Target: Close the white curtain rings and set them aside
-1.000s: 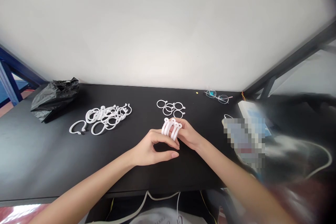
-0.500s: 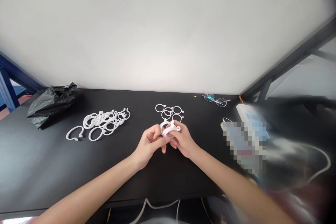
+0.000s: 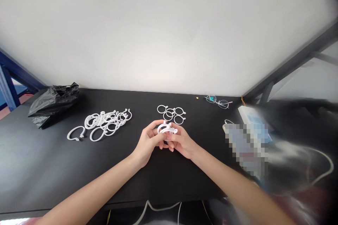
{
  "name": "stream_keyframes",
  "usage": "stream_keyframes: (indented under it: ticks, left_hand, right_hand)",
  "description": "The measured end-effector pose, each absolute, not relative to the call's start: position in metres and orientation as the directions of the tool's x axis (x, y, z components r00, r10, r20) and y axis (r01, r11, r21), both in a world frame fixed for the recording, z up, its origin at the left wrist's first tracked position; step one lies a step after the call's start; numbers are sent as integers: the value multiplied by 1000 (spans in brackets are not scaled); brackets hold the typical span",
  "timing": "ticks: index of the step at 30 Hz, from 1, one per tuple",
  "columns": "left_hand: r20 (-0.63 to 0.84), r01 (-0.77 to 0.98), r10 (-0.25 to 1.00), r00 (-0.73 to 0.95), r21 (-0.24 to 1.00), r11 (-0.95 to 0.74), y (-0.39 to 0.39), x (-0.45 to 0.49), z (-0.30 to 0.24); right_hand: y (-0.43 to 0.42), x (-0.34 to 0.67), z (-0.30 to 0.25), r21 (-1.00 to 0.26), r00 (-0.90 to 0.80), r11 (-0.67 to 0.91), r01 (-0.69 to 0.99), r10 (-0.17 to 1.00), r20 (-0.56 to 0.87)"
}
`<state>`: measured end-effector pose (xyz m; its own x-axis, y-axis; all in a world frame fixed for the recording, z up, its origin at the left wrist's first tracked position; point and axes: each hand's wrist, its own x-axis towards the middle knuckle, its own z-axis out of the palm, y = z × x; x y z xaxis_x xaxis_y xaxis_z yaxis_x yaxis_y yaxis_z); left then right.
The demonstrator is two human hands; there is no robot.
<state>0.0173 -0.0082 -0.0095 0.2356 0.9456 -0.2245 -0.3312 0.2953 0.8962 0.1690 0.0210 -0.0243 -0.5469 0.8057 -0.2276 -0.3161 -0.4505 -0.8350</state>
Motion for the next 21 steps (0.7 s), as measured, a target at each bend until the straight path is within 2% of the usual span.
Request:
stream_keyframes:
  ticks: [3, 6, 9, 12, 17, 21]
  left_hand:
    - [-230, -291, 954, 193, 915, 279, -5, 17, -12]
    - [-176, -159, 963, 203, 965, 209, -2, 17, -17]
    - [-26, 60, 977, 210, 998, 14, 1, 13, -24]
    - [88, 219, 956, 279, 964, -153, 3, 7, -28]
    - [67, 286, 905, 420, 937, -202, 4, 1, -27]
    - [98, 346, 877, 471, 894, -286, 1, 2, -28]
  right_hand:
    - [22, 171, -21, -827, -583, -477, -297, 777, -238]
    - [20, 171, -20, -850, -580, -467, -245, 773, -258]
    - [17, 170, -19, -875, -579, -448, -186, 769, -271]
    - [15, 171, -17, -874, -604, -453, -175, 750, -268]
    - [15, 173, -18, -856, -667, -483, -185, 701, -252]
    - [15, 171, -23, -846, -675, -518, -123, 669, -312]
